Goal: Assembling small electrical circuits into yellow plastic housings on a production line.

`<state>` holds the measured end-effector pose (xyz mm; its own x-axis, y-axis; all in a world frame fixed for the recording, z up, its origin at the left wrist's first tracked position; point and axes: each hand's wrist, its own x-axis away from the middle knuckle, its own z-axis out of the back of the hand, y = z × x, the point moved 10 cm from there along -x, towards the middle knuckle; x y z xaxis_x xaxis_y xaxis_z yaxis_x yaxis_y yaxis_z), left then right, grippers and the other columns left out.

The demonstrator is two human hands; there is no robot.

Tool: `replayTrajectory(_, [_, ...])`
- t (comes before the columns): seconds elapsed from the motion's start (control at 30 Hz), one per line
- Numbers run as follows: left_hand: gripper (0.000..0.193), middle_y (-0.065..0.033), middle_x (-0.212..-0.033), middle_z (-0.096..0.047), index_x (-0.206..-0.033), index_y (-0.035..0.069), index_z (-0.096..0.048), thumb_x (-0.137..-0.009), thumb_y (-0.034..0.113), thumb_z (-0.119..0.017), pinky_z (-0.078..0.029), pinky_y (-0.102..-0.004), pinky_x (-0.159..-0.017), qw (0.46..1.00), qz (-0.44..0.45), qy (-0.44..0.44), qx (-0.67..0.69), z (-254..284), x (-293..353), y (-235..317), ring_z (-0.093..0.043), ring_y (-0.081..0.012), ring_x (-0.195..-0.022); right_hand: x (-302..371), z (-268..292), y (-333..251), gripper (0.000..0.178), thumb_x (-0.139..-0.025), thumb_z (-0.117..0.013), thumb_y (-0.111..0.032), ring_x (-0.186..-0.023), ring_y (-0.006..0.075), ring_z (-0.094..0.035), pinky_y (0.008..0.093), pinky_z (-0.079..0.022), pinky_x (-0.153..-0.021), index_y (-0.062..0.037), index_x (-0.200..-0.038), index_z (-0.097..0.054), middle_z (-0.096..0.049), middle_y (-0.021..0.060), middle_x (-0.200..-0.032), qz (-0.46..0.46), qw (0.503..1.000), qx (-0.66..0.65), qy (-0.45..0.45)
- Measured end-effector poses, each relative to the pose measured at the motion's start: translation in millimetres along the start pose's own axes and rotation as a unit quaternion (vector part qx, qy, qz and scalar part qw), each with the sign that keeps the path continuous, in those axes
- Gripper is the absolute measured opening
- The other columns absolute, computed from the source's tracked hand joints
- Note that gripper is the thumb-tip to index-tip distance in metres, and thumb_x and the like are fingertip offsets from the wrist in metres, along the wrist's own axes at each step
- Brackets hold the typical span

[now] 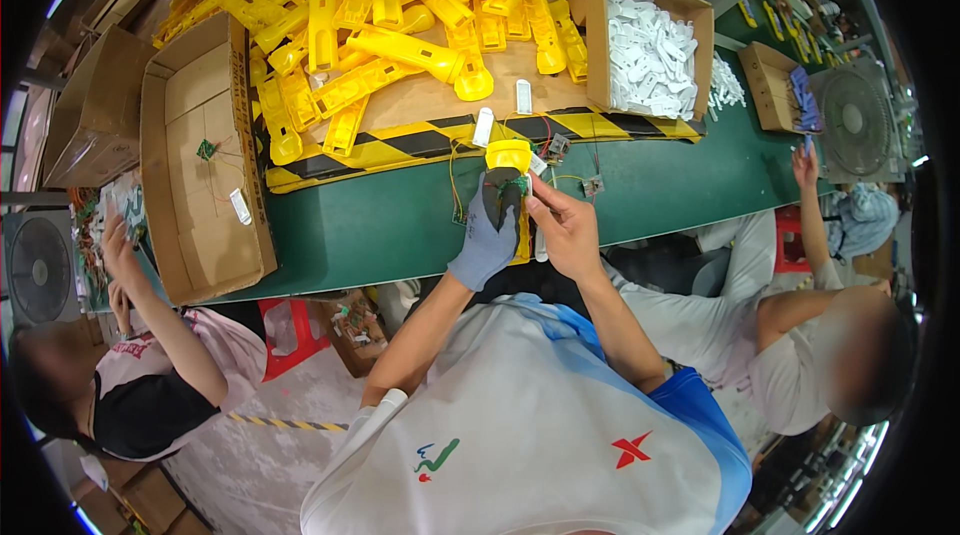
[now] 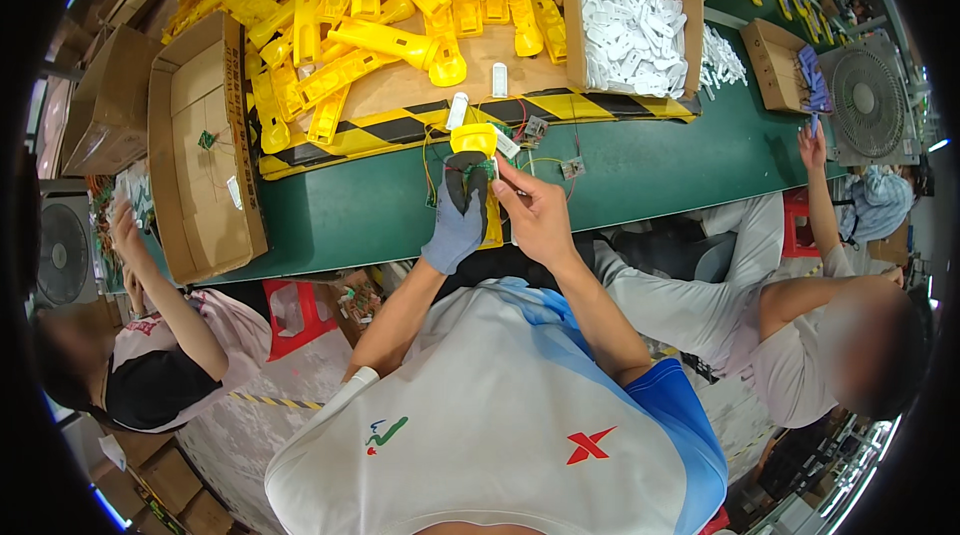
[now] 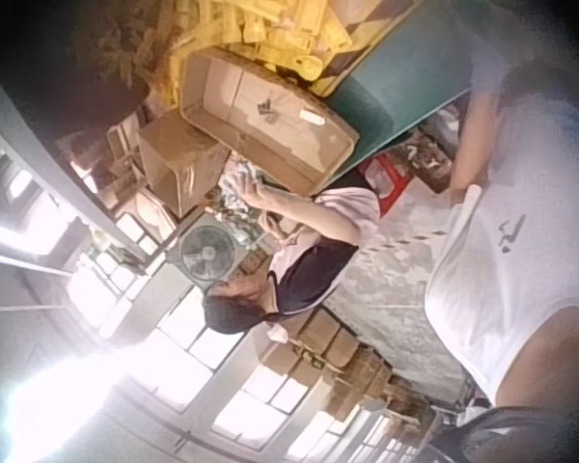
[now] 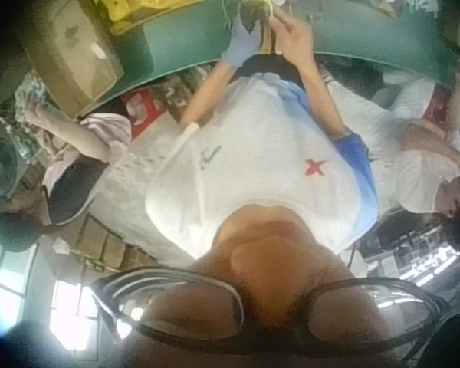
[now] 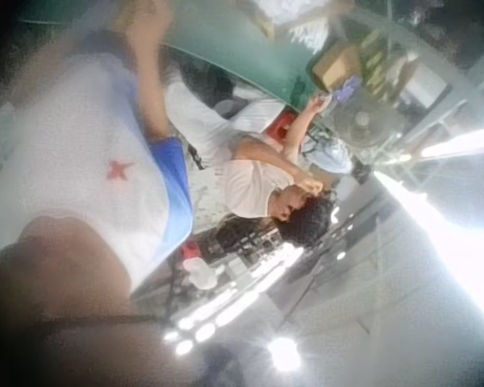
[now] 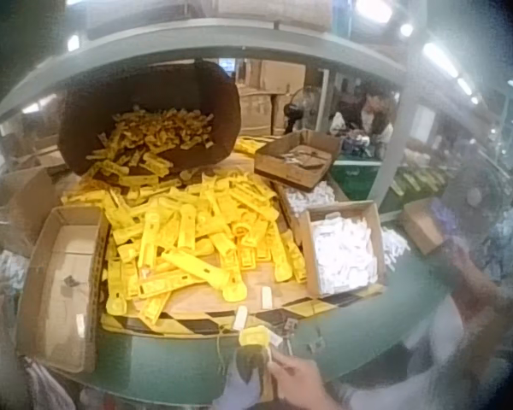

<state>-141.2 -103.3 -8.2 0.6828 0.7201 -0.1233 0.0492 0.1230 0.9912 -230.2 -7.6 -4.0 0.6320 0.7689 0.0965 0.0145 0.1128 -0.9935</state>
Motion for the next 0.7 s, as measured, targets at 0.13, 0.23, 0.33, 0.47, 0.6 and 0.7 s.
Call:
replayTrajectory(0.13, [0.031,-0.0238,-0.104,-0.060,-0.118,-0.002,-0.050,-0.089,0.009,-0.053,-0.050,-0.0424,-0.078,0.999,-0.025,-0.019,-0.010,-5,-6,2,-0.061,-0.0392,-0.092,-2,1,-27,0.035,-0.093,-0.062,-0.005,-0.086,0.0075,-0.061,0.0224,-0.049,-0.074,0.0002,-0.128,-0.060,-0.071,0.0087,-0.104,0.056,0.994,0.091,0.016])
replayTrajectory(0.23, [0.033,-0.0251,-0.108,-0.057,-0.119,-0.001,-0.050,-0.088,0.008,-0.054,-0.049,-0.0450,-0.078,0.994,-0.073,-0.034,-0.071,-12,-4,18,-0.060,-0.0423,-0.093,6,5,-55,0.035,-0.091,-0.061,-0.003,-0.089,0.0168,-0.067,0.0264,-0.050,-0.077,0.0030,-0.126,-0.060,-0.070,0.0171,-0.104,0.143,0.972,0.186,0.020])
replayTrajectory(0.33, [0.042,-0.0273,-0.120,-0.051,-0.128,0.000,-0.046,-0.090,0.014,-0.053,-0.046,-0.0466,-0.088,0.993,-0.084,-0.072,-0.037,-25,0,51,-0.055,-0.0428,-0.108,24,5,-71,0.045,-0.091,-0.059,-0.009,-0.103,0.0293,-0.066,0.0325,-0.049,-0.086,0.0074,-0.132,-0.052,-0.064,0.0237,-0.116,0.195,0.966,0.168,-0.005])
replayTrajectory(0.47, [0.051,-0.0285,-0.123,-0.051,-0.138,0.001,-0.041,-0.093,0.021,-0.055,-0.047,-0.0440,-0.090,0.975,-0.117,-0.185,-0.029,-51,27,48,-0.056,-0.0408,-0.110,52,12,-139,0.060,-0.089,-0.063,-0.016,-0.114,0.0354,-0.059,0.0372,-0.045,-0.094,0.0069,-0.140,-0.042,-0.056,0.0240,-0.128,0.237,0.927,0.284,0.065])
replayTrajectory(0.6, [0.064,-0.0255,-0.105,-0.061,-0.144,0.005,-0.040,-0.089,0.030,-0.059,-0.045,-0.0433,-0.095,0.851,0.123,-0.486,-0.155,-51,17,109,-0.058,-0.0388,-0.104,39,65,-90,0.065,-0.084,-0.071,-0.016,-0.115,0.0342,-0.059,0.0379,-0.045,-0.097,0.0073,-0.138,-0.045,-0.057,0.0231,-0.128,0.013,0.938,0.332,-0.103])
replayTrajectory(0.7, [0.054,-0.0245,-0.107,-0.064,-0.134,0.007,-0.053,-0.087,0.034,-0.063,-0.047,-0.0446,-0.088,0.841,0.077,-0.409,-0.346,-1,-50,108,-0.061,-0.0382,-0.102,29,178,-48,0.063,-0.080,-0.075,-0.016,-0.111,0.0299,-0.063,0.0347,-0.046,-0.096,0.0052,-0.134,-0.051,-0.064,0.0212,-0.119,0.004,0.968,0.240,0.070])
